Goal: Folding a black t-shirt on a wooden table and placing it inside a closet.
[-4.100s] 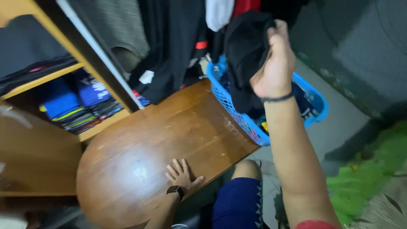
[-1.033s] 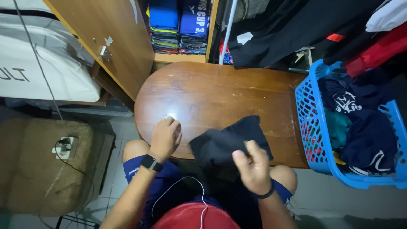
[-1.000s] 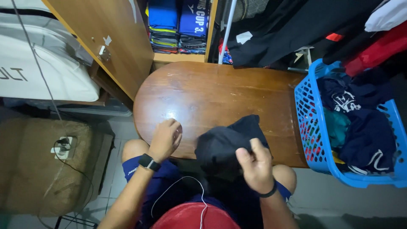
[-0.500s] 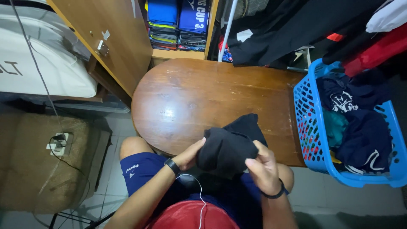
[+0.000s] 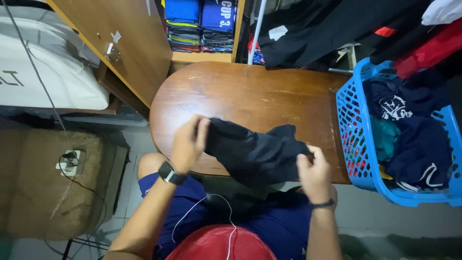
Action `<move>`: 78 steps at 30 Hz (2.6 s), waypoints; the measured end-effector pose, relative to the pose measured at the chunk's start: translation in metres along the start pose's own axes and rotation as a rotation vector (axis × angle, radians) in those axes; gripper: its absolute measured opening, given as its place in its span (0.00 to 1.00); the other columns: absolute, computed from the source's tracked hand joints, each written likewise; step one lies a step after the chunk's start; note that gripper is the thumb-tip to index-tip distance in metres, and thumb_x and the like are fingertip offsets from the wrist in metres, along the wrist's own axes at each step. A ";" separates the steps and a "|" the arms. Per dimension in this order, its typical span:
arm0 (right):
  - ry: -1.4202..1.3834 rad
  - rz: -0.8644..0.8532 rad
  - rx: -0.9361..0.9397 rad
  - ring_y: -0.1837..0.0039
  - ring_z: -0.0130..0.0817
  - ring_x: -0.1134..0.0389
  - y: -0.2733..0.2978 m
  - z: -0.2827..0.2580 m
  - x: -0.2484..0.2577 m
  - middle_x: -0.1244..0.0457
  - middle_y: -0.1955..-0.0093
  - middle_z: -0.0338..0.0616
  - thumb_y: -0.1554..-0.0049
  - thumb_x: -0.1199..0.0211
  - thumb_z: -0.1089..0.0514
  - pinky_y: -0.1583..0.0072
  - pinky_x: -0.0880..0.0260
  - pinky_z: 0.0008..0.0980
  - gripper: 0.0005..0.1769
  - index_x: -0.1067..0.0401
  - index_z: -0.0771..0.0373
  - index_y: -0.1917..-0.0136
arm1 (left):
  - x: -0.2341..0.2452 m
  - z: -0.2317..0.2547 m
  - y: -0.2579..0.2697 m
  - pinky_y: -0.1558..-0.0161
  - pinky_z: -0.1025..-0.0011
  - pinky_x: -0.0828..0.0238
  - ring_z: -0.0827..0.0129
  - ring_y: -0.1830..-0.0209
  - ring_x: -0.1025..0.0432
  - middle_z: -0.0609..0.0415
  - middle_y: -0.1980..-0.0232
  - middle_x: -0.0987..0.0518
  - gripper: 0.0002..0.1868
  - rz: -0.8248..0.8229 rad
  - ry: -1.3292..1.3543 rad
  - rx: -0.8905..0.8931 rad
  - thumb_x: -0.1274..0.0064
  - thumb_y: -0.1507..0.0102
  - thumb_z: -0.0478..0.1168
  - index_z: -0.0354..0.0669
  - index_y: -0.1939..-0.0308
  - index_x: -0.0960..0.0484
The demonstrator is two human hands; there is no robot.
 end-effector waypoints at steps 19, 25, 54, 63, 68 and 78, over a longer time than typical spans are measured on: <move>-0.108 -0.211 0.460 0.43 0.37 0.31 0.052 -0.056 -0.066 0.31 0.54 0.29 0.47 0.32 0.60 0.40 0.32 0.36 0.04 0.26 0.53 0.61 | -0.062 -0.006 0.068 0.57 0.53 0.21 0.50 0.54 0.20 0.50 0.53 0.16 0.32 -0.599 -0.349 -0.190 0.36 0.44 0.41 0.56 0.36 0.28; -0.265 0.000 0.574 0.52 0.49 0.27 0.062 -0.082 -0.043 0.30 0.60 0.40 0.42 0.36 0.58 0.46 0.26 0.41 0.03 0.25 0.57 0.58 | -0.056 -0.033 0.048 0.62 0.56 0.23 0.53 0.65 0.22 0.55 0.58 0.20 0.28 -0.136 -0.572 -0.275 0.28 0.61 0.43 0.55 0.57 0.18; -0.249 0.182 0.819 0.53 0.53 0.26 0.053 -0.118 0.055 0.32 0.54 0.67 0.41 0.41 0.64 0.50 0.25 0.43 0.07 0.36 0.64 0.50 | -0.063 -0.013 0.009 0.55 0.61 0.37 0.53 0.57 0.31 0.49 0.56 0.26 0.03 -0.015 0.020 -0.330 0.47 0.51 0.34 0.40 0.74 0.24; 0.060 0.810 0.833 0.55 0.59 0.35 0.023 -0.088 0.134 0.39 0.54 0.64 0.24 0.48 0.70 0.46 0.34 0.53 0.05 0.38 0.70 0.46 | 0.010 0.057 0.018 0.58 0.61 0.24 0.46 0.66 0.25 0.54 0.62 0.19 0.10 -0.094 0.306 -0.480 0.54 0.41 0.32 0.48 0.61 0.18; 0.110 0.810 0.821 0.53 0.59 0.35 0.012 -0.048 0.148 0.39 0.52 0.65 0.24 0.49 0.70 0.44 0.34 0.53 0.04 0.38 0.72 0.45 | 0.031 -0.013 0.005 0.55 0.61 0.27 0.57 0.60 0.25 0.58 0.60 0.21 0.15 0.125 -0.187 -0.629 0.48 0.49 0.33 0.55 0.61 0.15; 0.245 0.831 0.760 0.48 0.60 0.35 0.004 0.080 0.159 0.38 0.48 0.67 0.23 0.52 0.69 0.41 0.34 0.54 0.06 0.36 0.74 0.42 | 0.101 -0.032 -0.002 0.60 0.60 0.27 0.51 0.66 0.26 0.54 0.65 0.26 0.09 0.243 -0.503 -0.419 0.51 0.37 0.27 0.47 0.62 0.21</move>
Point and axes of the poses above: each hand's wrist, its own y-axis away from the middle knuckle, its own x-axis out of the back of the hand, z = x × y, the point moved 3 cm from there along -y, towards the middle knuckle
